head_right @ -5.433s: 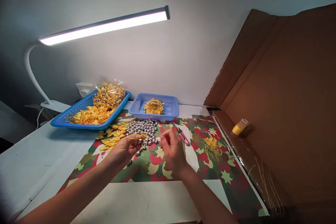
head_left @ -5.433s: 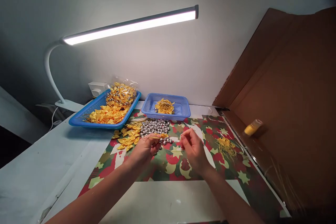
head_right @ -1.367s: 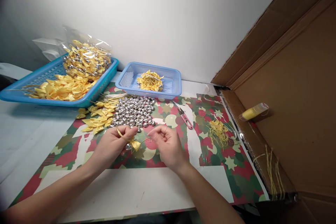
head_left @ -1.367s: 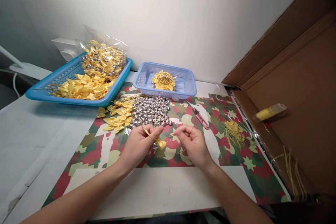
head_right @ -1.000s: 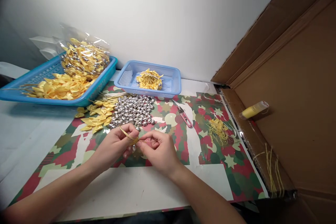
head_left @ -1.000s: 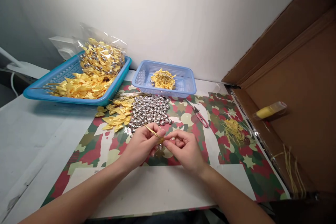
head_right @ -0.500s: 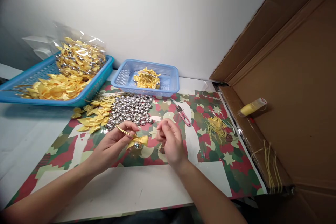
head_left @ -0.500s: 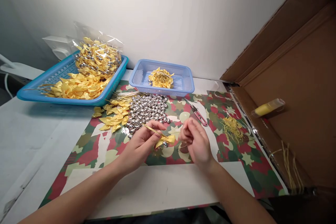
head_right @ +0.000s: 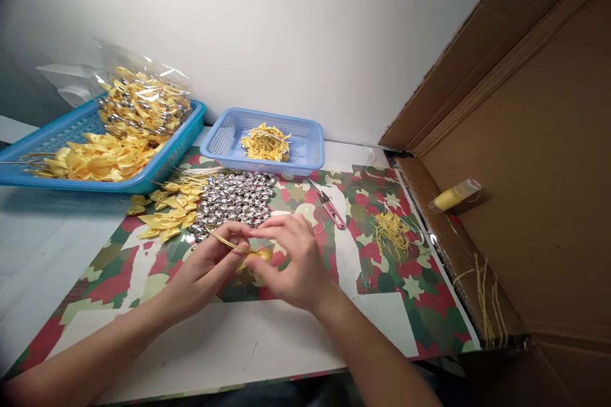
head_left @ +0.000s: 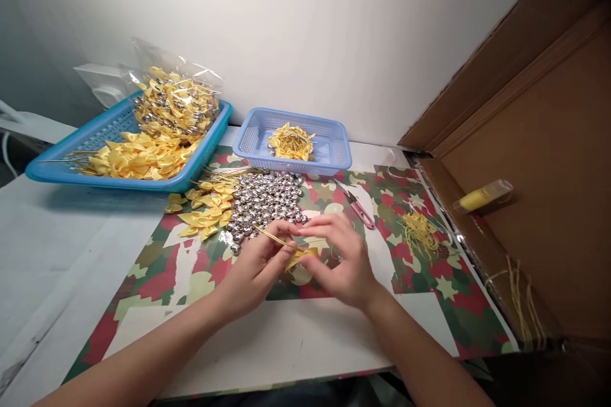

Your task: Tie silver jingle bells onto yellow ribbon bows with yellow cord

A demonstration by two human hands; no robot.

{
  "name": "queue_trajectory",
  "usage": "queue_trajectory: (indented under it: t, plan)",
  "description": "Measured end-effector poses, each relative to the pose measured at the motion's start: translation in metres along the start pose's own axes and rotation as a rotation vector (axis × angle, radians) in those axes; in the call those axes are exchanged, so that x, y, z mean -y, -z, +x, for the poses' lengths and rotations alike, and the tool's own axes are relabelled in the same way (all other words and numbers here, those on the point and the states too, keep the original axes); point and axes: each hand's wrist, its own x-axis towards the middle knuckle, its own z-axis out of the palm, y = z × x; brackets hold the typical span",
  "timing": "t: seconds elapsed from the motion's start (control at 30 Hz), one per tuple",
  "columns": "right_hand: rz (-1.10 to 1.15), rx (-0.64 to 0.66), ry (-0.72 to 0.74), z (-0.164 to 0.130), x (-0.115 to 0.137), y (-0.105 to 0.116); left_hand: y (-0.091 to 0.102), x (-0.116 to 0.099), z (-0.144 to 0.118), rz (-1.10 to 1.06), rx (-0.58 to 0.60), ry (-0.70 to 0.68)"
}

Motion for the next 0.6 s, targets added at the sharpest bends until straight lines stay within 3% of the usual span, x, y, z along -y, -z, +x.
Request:
queue_trajectory:
  t: [0.13,0.23,0.37,0.43,0.53,0.6]
  plan:
    - [0.076,-0.017,0.005,-0.004,0.008,-0.008,-0.002,0.006,0.001,-0.001,0.031,-0.01]
    - [0.273,-0.071,-0.217,-0.004,0.006,-0.007,-0.003,0.006,0.0,-0.032,0.063,-0.001]
    - [0.515,-0.379,-0.514,0.001,-0.01,0.007,-0.001,0.003,-0.001,-0.011,0.074,-0.008]
    - [0.353,-0.482,-0.524,0.004,-0.023,0.017,0.0,0.004,-0.003,-0.014,0.07,-0.047]
    - [-0.119,-0.397,-0.445,0.009,-0.038,0.028,0.001,0.007,-0.005,-0.002,0.05,-0.11]
    - [-0.293,-0.353,-0.368,0.01,-0.039,0.028,0.001,0.008,-0.007,-0.005,0.032,-0.136]
